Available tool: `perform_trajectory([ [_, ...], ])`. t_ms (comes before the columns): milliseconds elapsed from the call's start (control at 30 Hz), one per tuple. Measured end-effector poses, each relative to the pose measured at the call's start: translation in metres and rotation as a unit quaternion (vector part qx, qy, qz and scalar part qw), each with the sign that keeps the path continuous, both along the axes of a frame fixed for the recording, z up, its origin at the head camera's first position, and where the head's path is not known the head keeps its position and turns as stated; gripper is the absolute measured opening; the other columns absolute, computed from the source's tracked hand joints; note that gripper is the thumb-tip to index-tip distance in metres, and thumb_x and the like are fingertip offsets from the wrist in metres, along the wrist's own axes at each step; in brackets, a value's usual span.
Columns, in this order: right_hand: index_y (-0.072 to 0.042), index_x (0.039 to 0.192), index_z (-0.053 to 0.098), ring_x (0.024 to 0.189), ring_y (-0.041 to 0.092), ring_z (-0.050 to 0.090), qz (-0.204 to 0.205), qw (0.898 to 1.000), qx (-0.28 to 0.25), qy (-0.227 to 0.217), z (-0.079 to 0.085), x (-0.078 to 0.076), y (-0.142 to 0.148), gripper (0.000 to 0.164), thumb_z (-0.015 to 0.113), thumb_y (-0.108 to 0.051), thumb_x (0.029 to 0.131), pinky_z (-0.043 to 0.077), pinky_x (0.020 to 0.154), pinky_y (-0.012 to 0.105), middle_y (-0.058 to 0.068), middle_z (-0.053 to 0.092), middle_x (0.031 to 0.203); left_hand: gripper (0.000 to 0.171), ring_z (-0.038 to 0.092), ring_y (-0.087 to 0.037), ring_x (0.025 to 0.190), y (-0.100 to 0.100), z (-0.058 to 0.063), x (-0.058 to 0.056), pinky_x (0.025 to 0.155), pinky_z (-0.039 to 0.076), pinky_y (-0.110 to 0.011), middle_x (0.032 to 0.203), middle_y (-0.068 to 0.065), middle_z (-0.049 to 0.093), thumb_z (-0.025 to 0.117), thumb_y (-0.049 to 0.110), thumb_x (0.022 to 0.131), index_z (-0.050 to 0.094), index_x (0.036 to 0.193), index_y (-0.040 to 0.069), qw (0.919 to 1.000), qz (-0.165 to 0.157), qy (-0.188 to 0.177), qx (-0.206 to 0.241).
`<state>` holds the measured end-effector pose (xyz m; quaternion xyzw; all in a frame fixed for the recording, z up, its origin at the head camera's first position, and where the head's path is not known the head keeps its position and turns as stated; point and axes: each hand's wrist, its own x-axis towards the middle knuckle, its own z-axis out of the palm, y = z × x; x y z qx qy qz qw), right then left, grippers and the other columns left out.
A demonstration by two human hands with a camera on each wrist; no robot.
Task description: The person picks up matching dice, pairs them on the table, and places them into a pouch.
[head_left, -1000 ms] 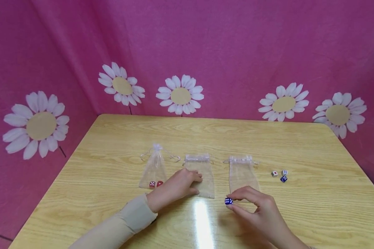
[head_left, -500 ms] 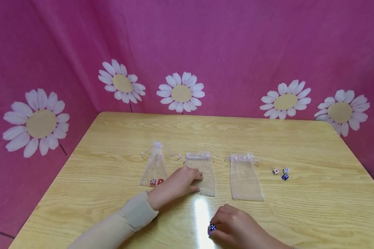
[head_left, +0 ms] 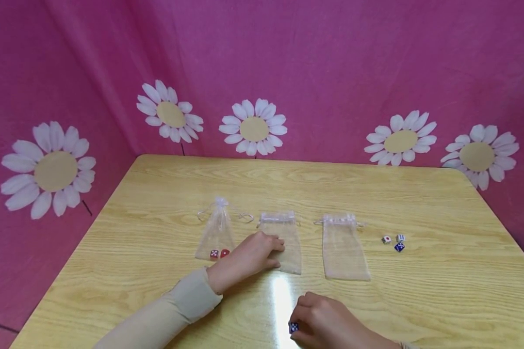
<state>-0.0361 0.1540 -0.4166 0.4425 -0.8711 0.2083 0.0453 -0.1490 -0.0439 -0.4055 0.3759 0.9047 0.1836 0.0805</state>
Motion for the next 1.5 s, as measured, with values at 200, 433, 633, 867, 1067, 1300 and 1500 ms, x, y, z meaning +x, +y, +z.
perform_trajectory([
  [200,-0.022,0.082,0.070,0.068,-0.010,0.044,0.019,1.000,0.012,0.008,-0.002,0.001,0.002,0.010,0.080,-0.023,0.079,0.034,0.057,0.000,-0.014,0.056,0.075,0.025,0.069,-0.023,0.110,0.001,0.000,0.001,0.094,0.056,-0.033,0.121,-0.010,0.071,0.076,0.016,0.084,0.075,0.107,0.006,1.0000,-0.001,-0.001,-0.008],
  [433,-0.021,0.082,0.070,0.070,-0.009,0.046,0.020,1.000,0.015,0.001,-0.004,0.001,0.003,0.009,0.079,-0.022,0.079,0.036,0.058,0.001,-0.013,0.056,0.076,0.029,0.067,-0.024,0.115,0.002,-0.001,0.000,0.097,0.055,-0.033,0.124,-0.011,0.069,0.076,0.018,0.085,0.074,0.111,0.006,1.0000,-0.003,0.003,-0.008],
  [633,-0.022,0.082,0.070,0.070,-0.009,0.045,0.012,1.000,0.015,0.011,-0.003,0.002,0.003,0.012,0.081,-0.024,0.077,0.036,0.058,0.002,-0.014,0.055,0.077,0.030,0.066,-0.024,0.116,0.003,-0.001,0.000,0.098,0.055,-0.034,0.125,-0.011,0.069,0.076,0.018,0.085,0.073,0.113,0.006,1.0000,0.003,-0.004,-0.007],
  [867,-0.021,0.090,0.070,0.080,-0.007,0.052,-0.025,0.997,-0.052,-0.050,0.009,0.003,0.010,0.008,0.076,-0.024,0.085,0.044,0.067,0.004,-0.015,0.060,0.087,0.023,0.069,-0.023,0.109,0.001,-0.001,0.001,0.094,0.057,-0.033,0.119,-0.010,0.072,0.075,0.016,0.085,0.075,0.106,0.007,0.9999,-0.010,0.008,0.000],
  [1067,-0.014,0.093,0.072,0.083,0.003,0.065,-0.108,0.980,-0.167,-0.005,0.015,-0.011,0.032,0.025,0.083,-0.005,0.072,0.050,0.078,0.006,-0.006,0.071,0.089,0.029,0.067,-0.026,0.114,0.001,0.000,0.001,0.098,0.055,-0.037,0.123,-0.013,0.069,0.076,0.016,0.084,0.073,0.111,0.005,1.0000,0.001,-0.008,0.001],
  [1300,-0.014,0.090,0.075,0.080,0.000,0.065,-0.240,0.952,-0.184,0.050,0.016,-0.026,0.072,0.032,0.086,0.002,0.063,0.046,0.073,0.003,-0.005,0.073,0.084,0.031,0.066,-0.026,0.117,0.001,-0.001,0.000,0.101,0.053,-0.038,0.125,-0.014,0.068,0.076,0.014,0.084,0.073,0.112,0.003,0.9998,0.006,-0.018,0.006],
  [1500,-0.010,0.086,0.075,0.074,-0.005,0.061,-0.313,0.931,-0.173,0.074,0.012,-0.038,0.106,0.027,0.086,0.001,0.064,0.045,0.063,0.008,-0.001,0.073,0.079,0.027,0.066,-0.027,0.115,0.001,0.001,0.001,0.099,0.054,-0.038,0.123,-0.015,0.069,0.076,0.013,0.084,0.074,0.109,0.004,0.9998,0.002,-0.013,0.013],
])
